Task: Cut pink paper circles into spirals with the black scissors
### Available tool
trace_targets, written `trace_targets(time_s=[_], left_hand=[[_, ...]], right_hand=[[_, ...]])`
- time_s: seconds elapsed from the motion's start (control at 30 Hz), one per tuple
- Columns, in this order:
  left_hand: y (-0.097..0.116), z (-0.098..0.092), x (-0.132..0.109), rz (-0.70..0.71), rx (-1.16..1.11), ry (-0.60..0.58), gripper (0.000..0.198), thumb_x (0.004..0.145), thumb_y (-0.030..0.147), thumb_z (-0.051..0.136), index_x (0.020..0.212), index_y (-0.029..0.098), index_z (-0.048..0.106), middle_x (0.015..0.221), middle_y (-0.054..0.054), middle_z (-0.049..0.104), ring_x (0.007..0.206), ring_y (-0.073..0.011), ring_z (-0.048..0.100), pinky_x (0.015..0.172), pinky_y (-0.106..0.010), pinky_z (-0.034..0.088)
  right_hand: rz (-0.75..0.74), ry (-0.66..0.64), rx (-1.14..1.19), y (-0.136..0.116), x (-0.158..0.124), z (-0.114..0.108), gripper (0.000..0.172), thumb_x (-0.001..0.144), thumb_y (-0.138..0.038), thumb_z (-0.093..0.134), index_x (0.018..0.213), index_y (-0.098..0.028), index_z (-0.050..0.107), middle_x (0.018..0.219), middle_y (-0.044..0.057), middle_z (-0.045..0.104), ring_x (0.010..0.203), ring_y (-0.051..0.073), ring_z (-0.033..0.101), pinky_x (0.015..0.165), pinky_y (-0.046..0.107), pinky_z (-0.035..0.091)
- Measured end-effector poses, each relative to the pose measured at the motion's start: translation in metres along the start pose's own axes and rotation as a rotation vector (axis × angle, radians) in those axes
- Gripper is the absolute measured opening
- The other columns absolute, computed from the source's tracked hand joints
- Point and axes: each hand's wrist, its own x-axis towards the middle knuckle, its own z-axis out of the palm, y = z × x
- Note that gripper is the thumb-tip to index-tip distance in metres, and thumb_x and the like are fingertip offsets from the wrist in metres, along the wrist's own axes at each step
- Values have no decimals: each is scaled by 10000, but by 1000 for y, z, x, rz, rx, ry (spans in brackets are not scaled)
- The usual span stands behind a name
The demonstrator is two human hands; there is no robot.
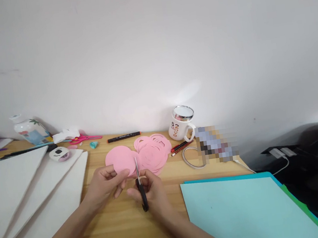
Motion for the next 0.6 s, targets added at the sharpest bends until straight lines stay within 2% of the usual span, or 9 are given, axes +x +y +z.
trace_targets(time_s=[0.17, 0.33, 0.6], left_hand=[[2, -1, -1, 1, 19, -53, 337, 694, 368, 637, 489, 129, 514, 401, 36, 508, 275, -35, 390, 304, -155, 261], [0, -2, -1, 21, -9, -45, 309, 719, 335, 625, 514, 133, 513, 435, 43, 522, 287, -27, 389, 309, -150, 260], [-2, -3, 0, 20, 17, -17, 325, 719, 354, 623, 510, 142, 492, 405, 45, 513, 293, -34, 384, 313, -155, 246]], right_hand=[[-12, 21, -2, -4, 2, -1, 365, 587, -334, 740, 733, -191, 437, 556, -69, 435, 472, 73, 337, 420, 180, 256], [2, 25, 14, -6, 2, 1, 376, 579, -352, 737, 766, -189, 455, 562, -67, 429, 475, 74, 321, 421, 185, 244], [18, 24, -30, -11, 0, 3, 347, 613, -422, 687, 712, -192, 447, 481, -84, 402, 417, 63, 298, 394, 183, 225]])
